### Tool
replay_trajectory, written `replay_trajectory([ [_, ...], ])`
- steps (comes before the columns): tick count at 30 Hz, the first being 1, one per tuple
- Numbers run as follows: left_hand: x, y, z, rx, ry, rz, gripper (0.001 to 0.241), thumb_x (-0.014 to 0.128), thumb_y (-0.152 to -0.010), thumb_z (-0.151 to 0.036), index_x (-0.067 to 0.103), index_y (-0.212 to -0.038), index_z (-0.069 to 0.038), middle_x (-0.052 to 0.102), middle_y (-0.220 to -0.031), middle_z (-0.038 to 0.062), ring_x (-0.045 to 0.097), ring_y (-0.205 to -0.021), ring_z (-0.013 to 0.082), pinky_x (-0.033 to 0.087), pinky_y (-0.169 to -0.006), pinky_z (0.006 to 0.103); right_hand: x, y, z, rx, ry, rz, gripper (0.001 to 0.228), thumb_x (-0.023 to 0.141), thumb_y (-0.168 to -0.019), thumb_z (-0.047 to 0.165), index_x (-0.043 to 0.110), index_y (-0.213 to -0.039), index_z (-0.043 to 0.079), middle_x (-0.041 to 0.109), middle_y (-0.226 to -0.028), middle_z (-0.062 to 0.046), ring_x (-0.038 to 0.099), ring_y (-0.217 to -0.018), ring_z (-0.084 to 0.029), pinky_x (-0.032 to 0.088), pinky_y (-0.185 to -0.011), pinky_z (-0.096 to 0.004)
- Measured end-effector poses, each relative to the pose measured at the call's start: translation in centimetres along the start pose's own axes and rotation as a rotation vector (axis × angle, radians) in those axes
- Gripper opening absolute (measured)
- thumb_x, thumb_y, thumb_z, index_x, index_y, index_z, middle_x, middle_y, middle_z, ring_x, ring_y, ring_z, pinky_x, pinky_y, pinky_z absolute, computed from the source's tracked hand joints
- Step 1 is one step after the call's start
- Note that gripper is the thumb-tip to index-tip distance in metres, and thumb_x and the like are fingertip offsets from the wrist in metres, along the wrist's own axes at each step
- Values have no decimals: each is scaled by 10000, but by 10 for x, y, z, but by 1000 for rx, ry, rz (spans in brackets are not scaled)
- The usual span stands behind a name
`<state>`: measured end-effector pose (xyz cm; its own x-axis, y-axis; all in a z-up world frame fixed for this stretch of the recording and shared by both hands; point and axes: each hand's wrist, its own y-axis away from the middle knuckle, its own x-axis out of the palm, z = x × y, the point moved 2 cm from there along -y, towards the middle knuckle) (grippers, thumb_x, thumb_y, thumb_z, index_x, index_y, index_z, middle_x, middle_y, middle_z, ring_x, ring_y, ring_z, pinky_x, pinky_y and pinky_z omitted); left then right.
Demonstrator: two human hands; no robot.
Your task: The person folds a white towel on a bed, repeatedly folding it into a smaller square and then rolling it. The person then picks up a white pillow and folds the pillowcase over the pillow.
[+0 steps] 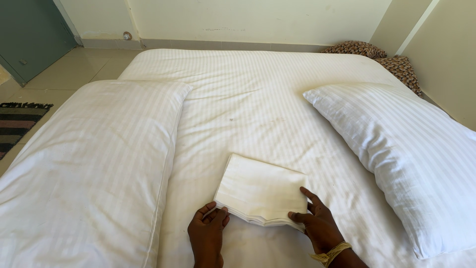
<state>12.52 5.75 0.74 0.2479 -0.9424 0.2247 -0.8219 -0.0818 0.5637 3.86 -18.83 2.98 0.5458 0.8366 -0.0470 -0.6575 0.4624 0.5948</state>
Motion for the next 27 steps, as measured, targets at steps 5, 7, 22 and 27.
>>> replay_trajectory([
  [5, 4, 16, -25, -154, -334, 98, 770, 792, -818, -22, 358, -1453, -67, 764, -1023, 234, 743, -900, 264, 625, -852, 345, -14, -9, 1, -196, -130, -171, 760, 758, -816, -34, 540, -1499, 218, 575, -1474, -192, 639, -1240, -277, 558, -978, -398],
  [7, 5, 20, -25, -73, -541, 250, 724, 830, -813, -109, 450, -1427, -58, 773, -1034, 196, 777, -885, 236, 647, -821, 340, -21, -13, 3, -302, -195, -157, 710, 705, -783, -60, 592, -1442, 176, 516, -1540, -149, 632, -1271, -282, 571, -980, -384],
  [22, 3, 15, -28, 144, -712, 199, 651, 718, -873, -42, 558, -1446, -307, 806, -1067, 94, 767, -944, 188, 604, -919, 360, -15, -7, 12, -197, -195, 63, 624, 668, -848, -81, 606, -1448, 83, 652, -1383, -143, 658, -1101, -231, 553, -982, -371],
  [27, 0, 21, -38, 61, -1026, 225, 865, 834, -821, -177, 378, -1542, -318, 793, -1116, 59, 751, -1041, 207, 554, -1007, 369, -24, -10, 14, -282, -81, 25, 626, 682, -838, -81, 616, -1436, 94, 640, -1435, -133, 624, -1194, -234, 494, -1039, -383],
])
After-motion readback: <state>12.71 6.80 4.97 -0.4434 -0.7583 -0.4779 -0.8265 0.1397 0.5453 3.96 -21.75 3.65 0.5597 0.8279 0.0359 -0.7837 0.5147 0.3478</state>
